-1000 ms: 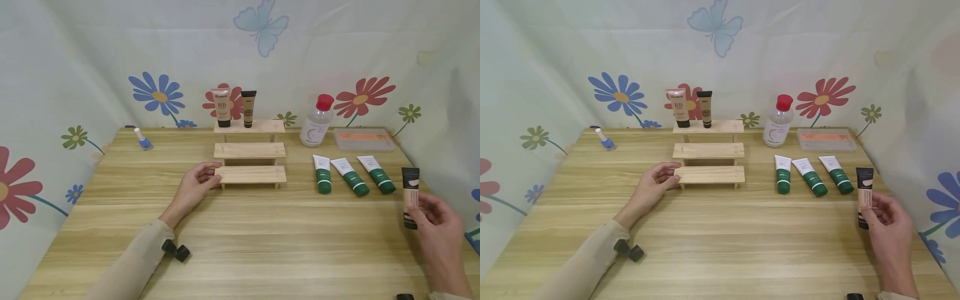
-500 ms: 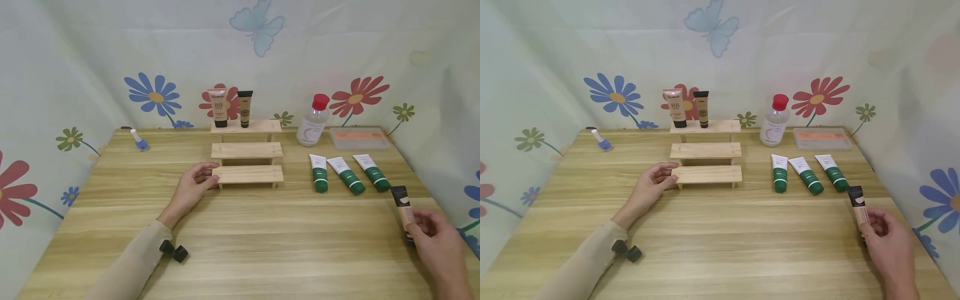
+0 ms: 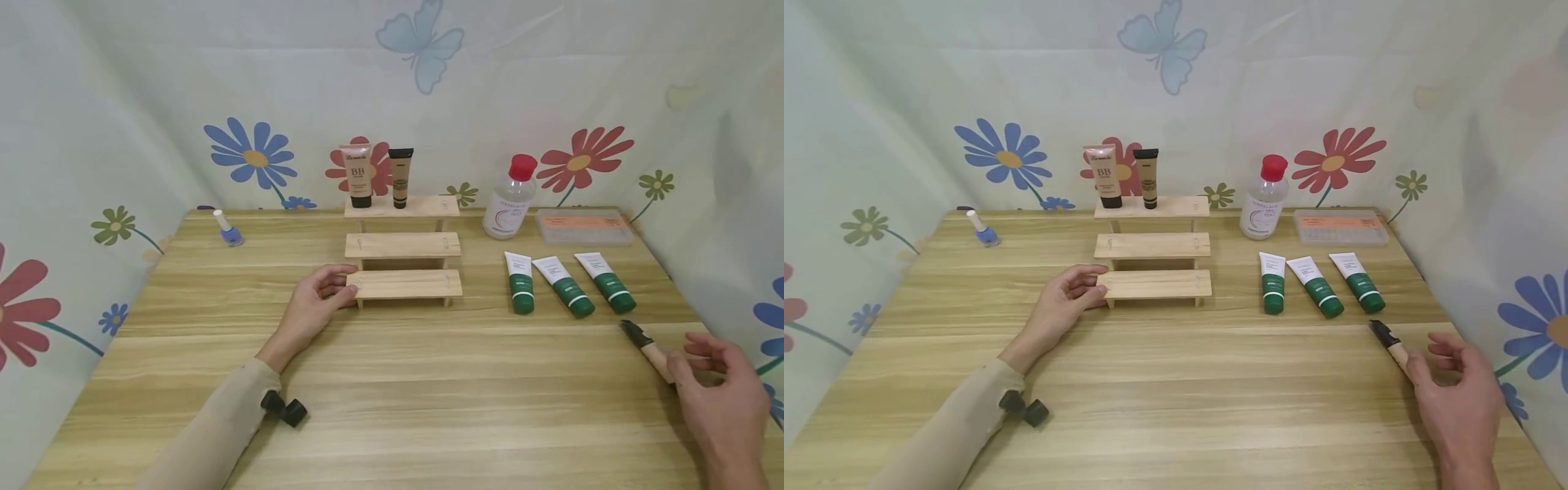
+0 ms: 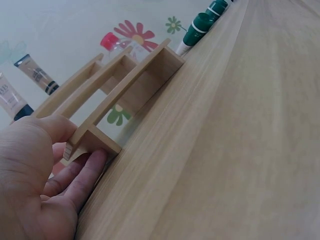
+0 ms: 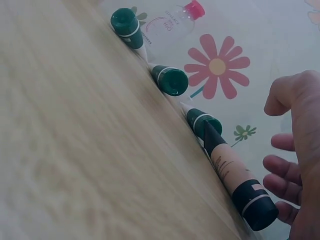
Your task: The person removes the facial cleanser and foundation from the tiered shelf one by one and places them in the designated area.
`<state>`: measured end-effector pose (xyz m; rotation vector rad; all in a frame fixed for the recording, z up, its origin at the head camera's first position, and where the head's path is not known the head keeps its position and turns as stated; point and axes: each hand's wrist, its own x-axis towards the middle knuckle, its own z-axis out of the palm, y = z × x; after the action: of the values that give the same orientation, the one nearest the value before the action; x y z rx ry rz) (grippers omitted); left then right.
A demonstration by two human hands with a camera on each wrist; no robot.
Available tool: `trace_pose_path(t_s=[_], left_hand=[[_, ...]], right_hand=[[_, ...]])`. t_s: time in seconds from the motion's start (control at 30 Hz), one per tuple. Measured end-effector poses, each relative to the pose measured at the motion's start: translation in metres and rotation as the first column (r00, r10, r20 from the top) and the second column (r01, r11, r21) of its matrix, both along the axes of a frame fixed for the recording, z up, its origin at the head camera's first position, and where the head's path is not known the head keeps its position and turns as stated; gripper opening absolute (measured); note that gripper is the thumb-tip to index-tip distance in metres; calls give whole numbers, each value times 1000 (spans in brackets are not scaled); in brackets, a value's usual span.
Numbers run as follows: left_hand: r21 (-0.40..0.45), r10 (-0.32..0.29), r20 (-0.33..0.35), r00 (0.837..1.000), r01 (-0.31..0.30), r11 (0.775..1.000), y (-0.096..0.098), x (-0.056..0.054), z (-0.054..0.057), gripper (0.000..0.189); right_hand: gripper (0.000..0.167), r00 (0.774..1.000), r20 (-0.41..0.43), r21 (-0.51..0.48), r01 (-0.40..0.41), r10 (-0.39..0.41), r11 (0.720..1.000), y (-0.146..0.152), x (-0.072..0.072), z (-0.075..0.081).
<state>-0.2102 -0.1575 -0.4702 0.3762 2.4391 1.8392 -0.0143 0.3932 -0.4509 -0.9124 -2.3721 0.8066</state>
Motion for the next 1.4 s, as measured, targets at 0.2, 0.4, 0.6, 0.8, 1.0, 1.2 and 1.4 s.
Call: trace_pose_path(t_s=[0.2,0.4,0.6,0.8,1.0,1.2,1.4], left_hand=[[15,-5,8,1000,5,1000,1,0,1,38],[11,-4,12,1000,4,1000,0,0,1,35],[5,-3,-2,1000,3,1000,-1,0,2,37],[9,-8,-5,1000,8,1000,-2,1,2,39],[37,-18,13,1000,17,999,0,1,4,38],[67,-18,39,999,16,998,1,1,3,37],[41,-8,35,999,6,999,1,1,2,37]], right_hand=[[54,998,-60,19,-2,3,1000,-6,-1,-3],[54,992,-122,17,-8,10,1000,-7,0,-2],[56,969,-237,51,-53,64,997,-12,-9,9],[59,929,-335,72,-141,157,987,-19,-28,25],[61,896,-379,71,-220,230,973,-34,-53,45],[60,859,-417,64,-299,298,952,-57,-79,63],[59,790,-471,76,-407,392,910,-80,-112,77]])
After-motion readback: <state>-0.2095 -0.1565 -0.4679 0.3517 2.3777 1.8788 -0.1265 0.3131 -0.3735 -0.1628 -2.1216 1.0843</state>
